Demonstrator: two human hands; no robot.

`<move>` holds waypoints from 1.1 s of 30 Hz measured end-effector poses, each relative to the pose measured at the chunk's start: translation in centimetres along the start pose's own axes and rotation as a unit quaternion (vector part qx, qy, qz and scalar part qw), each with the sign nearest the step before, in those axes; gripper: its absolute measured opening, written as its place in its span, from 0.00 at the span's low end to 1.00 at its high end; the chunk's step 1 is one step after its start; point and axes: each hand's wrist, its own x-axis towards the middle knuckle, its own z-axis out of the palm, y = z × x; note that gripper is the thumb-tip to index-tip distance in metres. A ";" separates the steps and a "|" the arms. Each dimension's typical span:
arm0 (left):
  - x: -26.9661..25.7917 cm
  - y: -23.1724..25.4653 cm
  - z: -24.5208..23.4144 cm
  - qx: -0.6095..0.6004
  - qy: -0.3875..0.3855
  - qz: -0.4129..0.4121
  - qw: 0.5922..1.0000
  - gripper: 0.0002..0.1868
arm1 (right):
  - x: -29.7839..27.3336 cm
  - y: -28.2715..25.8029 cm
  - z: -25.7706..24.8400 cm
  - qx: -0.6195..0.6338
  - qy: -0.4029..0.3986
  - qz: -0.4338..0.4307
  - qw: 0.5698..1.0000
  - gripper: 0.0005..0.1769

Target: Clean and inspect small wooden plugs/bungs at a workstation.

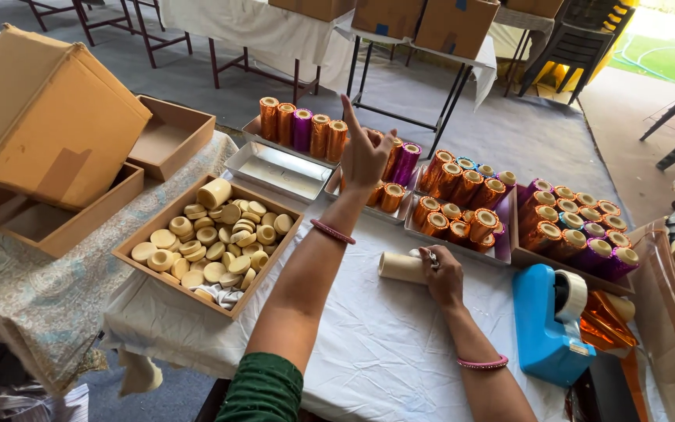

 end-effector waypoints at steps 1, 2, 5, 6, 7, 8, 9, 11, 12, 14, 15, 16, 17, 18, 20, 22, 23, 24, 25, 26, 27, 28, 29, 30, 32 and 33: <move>1.3 -0.2 0.0 0.000 0.000 0.000 1.000 0.59 | 0.2 0.0 0.1 0.000 0.001 0.000 1.000 0.16; 2.4 -0.5 -0.1 0.065 -0.107 -0.097 0.987 0.57 | 0.1 0.1 0.1 -0.001 -0.012 0.008 1.000 0.17; 5.6 -8.5 3.2 0.074 -0.194 -0.107 0.972 0.57 | 0.0 -0.1 -0.3 -0.002 -0.038 0.018 0.999 0.19; 6.6 -12.3 4.8 0.021 -0.175 -0.020 0.984 0.59 | 0.0 -0.2 -0.4 0.000 -0.051 0.019 0.999 0.20; 7.2 -8.7 3.4 0.021 -0.177 -0.019 0.984 0.59 | -0.1 -0.2 -0.5 0.001 -0.049 0.021 0.999 0.20; 7.9 -5.0 2.0 0.015 -0.153 -0.085 0.984 0.59 | -0.1 -0.3 -0.7 -0.007 -0.077 -0.003 0.997 0.20; 8.6 -1.3 0.6 0.010 -0.130 -0.151 0.980 0.60 | 0.0 -0.4 -0.8 -0.015 -0.104 -0.027 0.994 0.20; 8.1 -1.8 0.8 0.178 -0.068 0.043 0.981 0.51 | 0.2 -1.1 -1.3 -0.039 -0.117 -0.096 0.988 0.21; 7.5 -2.3 0.7 0.336 0.001 0.231 0.913 0.42 | 0.0 -1.5 -1.5 -0.061 -0.134 -0.164 0.975 0.22; 2.9 0.0 -0.1 0.286 -0.009 0.330 0.899 0.41 | -0.1 -3.6 -2.1 -0.079 -0.140 -0.224 0.961 0.26; 0.7 1.1 -0.5 0.234 -0.018 0.428 0.873 0.41 | -0.1 -4.8 -2.4 -0.097 -0.144 -0.285 0.943 0.31; -2.1 0.4 -0.5 0.233 -0.020 0.428 0.873 0.41 | -0.1 -5.0 -2.5 -0.096 -0.144 -0.283 0.943 0.31; -4.9 -0.3 -0.4 0.203 -0.125 0.436 0.868 0.43 | -0.1 -5.3 -2.5 -0.099 -0.158 -0.293 0.938 0.34; -7.6 -1.0 -0.2 0.170 -0.227 0.439 0.852 0.46 | -0.1 -5.5 -2.6 -0.103 -0.172 -0.303 0.932 0.37; -12.3 -1.7 -0.1 0.168 -0.328 0.375 0.850 0.47 | -0.1 -5.0 -2.1 -0.083 -0.170 -0.301 0.935 0.38; -15.4 -2.7 0.3 0.164 -0.424 0.309 0.836 0.49 | 0.1 -3.5 -1.3 -0.064 -0.167 -0.298 0.937 0.40; -16.1 -3.4 0.6 0.146 -0.440 0.284 0.839 0.45 | 0.3 -2.2 -0.7 -0.032 -0.169 -0.279 0.945 0.38; -17.1 -4.1 0.8 0.129 -0.459 0.256 0.841 0.42 | 0.1 -0.8 -0.1 0.001 -0.171 -0.256 0.952 0.37; -16.5 -2.7 0.0 0.127 -0.461 0.255 0.841 0.42 | 0.2 -0.4 -0.2 0.000 -0.171 -0.253 0.952 0.37; -16.0 -1.4 -0.8 0.156 -0.482 0.148 0.849 0.45 | 0.2 0.0 -0.2 0.049 -0.174 -0.222 0.958 0.36; -15.5 -0.1 -1.6 0.183 -0.499 0.040 0.846 0.48 | 0.1 0.4 -0.2 0.097 -0.177 -0.191 0.961 0.35; -15.5 -0.2 -1.7 0.182 -0.501 0.039 0.845 0.48 | 0.2 0.9 -0.1 0.097 -0.177 -0.188 0.961 0.35; -15.6 -0.2 -1.8 0.187 -0.482 0.023 0.856 0.49 | 0.4 1.3 0.0 0.134 -0.178 -0.134 0.966 0.37; -15.8 -0.3 -1.9 0.190 -0.464 0.006 0.865 0.49 | 0.3 1.9 0.1 0.170 -0.179 -0.078 0.966 0.39; -16.2 -0.9 -1.5 0.208 -0.465 -0.004 0.861 0.50 | 0.1 1.2 -0.1 0.169 -0.188 -0.027 0.967 0.41; -16.5 -1.1 -1.3 0.228 -0.462 -0.011 0.857 0.51 | -0.1 0.9 -0.3 0.169 -0.195 0.020 0.966 0.44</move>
